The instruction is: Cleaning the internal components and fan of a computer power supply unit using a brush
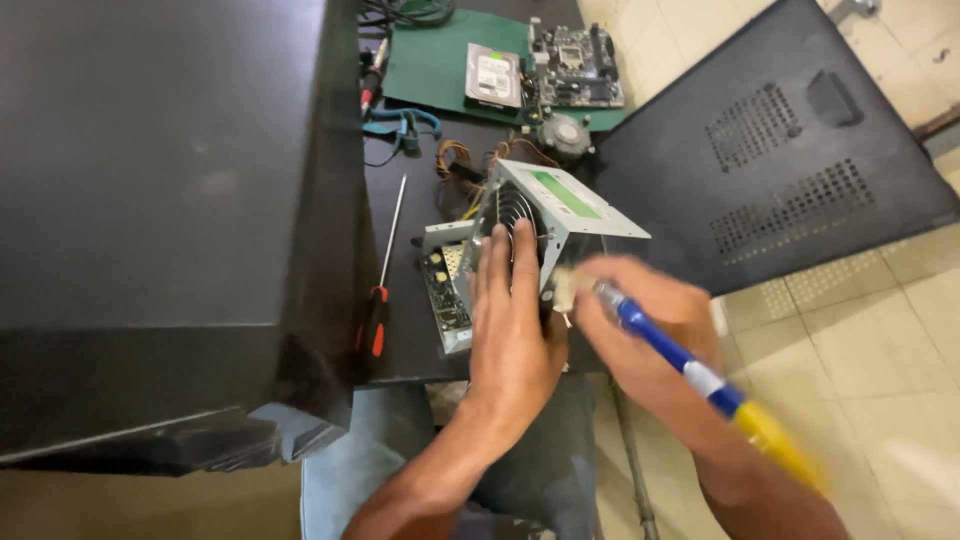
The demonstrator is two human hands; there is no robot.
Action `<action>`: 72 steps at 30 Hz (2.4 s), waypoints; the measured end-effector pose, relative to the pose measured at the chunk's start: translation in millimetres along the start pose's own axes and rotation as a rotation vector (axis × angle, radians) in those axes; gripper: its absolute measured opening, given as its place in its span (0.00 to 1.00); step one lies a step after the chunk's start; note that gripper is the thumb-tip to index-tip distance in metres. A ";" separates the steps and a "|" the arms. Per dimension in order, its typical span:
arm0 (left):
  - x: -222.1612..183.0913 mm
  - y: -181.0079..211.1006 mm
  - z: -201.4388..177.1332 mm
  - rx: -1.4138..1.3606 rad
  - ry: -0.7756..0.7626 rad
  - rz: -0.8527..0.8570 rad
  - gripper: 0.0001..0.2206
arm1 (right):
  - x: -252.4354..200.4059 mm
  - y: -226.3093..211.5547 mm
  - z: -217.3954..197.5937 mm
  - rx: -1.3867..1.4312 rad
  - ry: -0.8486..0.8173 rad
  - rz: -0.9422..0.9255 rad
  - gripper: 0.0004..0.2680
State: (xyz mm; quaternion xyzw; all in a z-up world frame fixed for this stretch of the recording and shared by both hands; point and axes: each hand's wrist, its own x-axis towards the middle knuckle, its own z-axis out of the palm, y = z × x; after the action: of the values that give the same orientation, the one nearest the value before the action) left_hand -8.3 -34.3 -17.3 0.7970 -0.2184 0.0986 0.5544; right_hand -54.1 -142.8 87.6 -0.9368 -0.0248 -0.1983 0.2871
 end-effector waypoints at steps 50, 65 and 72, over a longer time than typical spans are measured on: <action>11.8 -28.0 -7.6 -0.391 0.314 -0.047 0.43 | 3.0 35.6 0.0 0.374 0.094 -0.130 0.08; 1.6 -68.1 -2.4 -0.914 0.076 -0.155 0.29 | -5.4 111.1 -10.9 0.293 0.277 0.133 0.07; -8.8 -65.7 -7.0 -0.897 0.040 -0.182 0.25 | -10.3 78.0 -28.7 0.313 0.258 0.187 0.12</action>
State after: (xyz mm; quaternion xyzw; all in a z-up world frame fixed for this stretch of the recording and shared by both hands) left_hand 14.6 -6.7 -73.4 0.4921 -0.1577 -0.0396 0.8552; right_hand -61.4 -222.9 64.2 -0.8460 0.0689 -0.2827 0.4467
